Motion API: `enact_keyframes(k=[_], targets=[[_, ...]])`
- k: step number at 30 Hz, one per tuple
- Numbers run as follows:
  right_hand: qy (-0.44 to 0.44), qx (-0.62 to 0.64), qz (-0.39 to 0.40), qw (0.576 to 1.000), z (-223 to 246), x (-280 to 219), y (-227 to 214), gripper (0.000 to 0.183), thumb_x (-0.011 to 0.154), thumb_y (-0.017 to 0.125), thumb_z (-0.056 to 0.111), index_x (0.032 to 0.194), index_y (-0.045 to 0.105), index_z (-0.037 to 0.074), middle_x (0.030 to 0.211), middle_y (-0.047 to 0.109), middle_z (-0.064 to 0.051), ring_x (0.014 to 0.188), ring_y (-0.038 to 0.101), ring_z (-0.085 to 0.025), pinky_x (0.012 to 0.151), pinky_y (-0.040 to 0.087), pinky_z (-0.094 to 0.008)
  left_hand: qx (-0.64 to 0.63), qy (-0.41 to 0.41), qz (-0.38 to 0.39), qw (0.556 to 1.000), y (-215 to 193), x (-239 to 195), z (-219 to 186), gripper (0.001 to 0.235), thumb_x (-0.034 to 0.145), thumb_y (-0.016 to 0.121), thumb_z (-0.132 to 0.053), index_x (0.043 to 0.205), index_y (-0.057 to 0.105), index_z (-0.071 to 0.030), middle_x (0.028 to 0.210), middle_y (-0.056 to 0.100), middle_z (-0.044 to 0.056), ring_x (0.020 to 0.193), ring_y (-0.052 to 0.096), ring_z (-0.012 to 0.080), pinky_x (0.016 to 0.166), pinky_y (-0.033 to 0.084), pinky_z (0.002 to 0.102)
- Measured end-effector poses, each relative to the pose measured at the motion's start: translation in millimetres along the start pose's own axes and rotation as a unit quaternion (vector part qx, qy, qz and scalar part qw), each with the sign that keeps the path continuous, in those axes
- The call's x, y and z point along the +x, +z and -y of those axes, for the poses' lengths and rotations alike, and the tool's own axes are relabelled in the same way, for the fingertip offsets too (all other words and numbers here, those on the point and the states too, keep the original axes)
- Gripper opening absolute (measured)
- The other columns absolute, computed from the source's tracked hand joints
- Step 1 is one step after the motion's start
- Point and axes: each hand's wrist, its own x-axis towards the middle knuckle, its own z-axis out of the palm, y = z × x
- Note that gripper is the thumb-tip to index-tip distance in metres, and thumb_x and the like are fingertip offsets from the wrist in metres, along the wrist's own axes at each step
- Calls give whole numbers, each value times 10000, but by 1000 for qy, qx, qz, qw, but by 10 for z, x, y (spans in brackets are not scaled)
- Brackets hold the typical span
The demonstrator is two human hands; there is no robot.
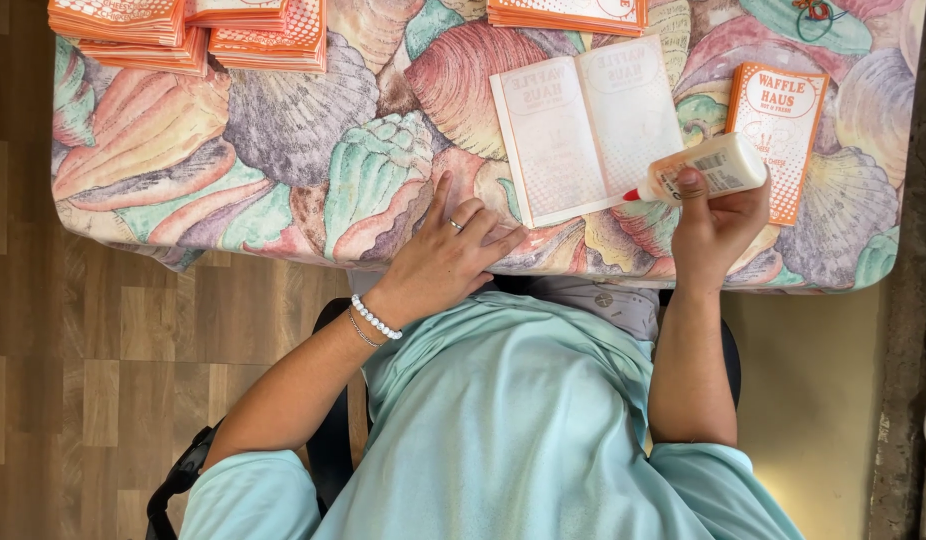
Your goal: Applying glue to paper bag templates and folding them to assemble the bags.
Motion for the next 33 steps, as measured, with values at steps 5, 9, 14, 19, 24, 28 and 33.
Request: enact_keyframes(k=[5, 9, 14, 19, 24, 28, 33], targets=[[44, 46, -79, 995, -107, 72, -101, 330, 1000, 812, 45, 1233, 581, 9, 1071, 674, -164, 996, 675, -264, 846, 622, -415, 36, 5, 1, 999, -106, 39, -6, 797, 695, 873, -405, 1415, 586, -221, 1093, 542, 108, 1102, 520, 312, 1177, 269, 693], [1, 19, -75, 997, -121, 159, -202, 324, 1035, 796, 69, 1252, 571, -16, 1086, 655, -184, 990, 653, -278, 797, 603, -422, 40, 2, 4, 999, -94, 38, -10, 795, 690, 873, -417, 1407, 585, -231, 1090, 555, 101, 1111, 527, 307, 1166, 287, 686], [-9, -15, -89, 996, -212, 224, -331, 323, 1055, 793, -7, 1294, 575, -26, 1106, 670, -215, 996, 680, -307, 772, 617, -432, 38, 1, 6, 999, -84, 37, -4, 794, 700, 868, -428, 1417, 588, -232, 1082, 544, 101, 1114, 526, 307, 1176, 268, 685], [-17, -31, -102, 994, -236, 280, -396, 261, 1063, 772, -14, 1240, 581, -33, 1027, 654, -196, 934, 648, -280, 756, 575, -408, 34, 3, 5, 999, -82, 36, 0, 791, 704, 868, -421, 1419, 584, -234, 1073, 550, 104, 1111, 526, 311, 1176, 271, 683], [-7, 31, -148, 988, -308, 266, -511, 306, 1081, 787, -13, 1297, 573, 21, 1096, 621, -173, 975, 605, -285, 865, 606, -458, 48, -4, 20, 999, -109, 42, -14, 764, 724, 844, -467, 1417, 594, -266, 1010, 543, 61, 1003, 556, 286, 1167, 308, 627], [10, 61, -153, 986, 44, 156, -206, 367, 1081, 789, 88, 1337, 552, -26, 1146, 650, -202, 1017, 630, -299, 833, 606, -497, 47, -7, 14, 999, -109, 41, -13, 736, 743, 843, -439, 1412, 592, -259, 998, 540, 56, 968, 555, 284, 1139, 342, 606], [91, 106, 11, 990, 290, -149, 530, 419, 997, 773, 142, 1339, 552, 44, 1154, 650, -73, 1137, 578, -148, 1035, 539, -434, -3, -2, 11, 1000, -19, 6, 7, 744, 772, 831, -309, 1453, 553, -197, 985, 511, 76, 1056, 508, 283, 1151, 275, 672]])
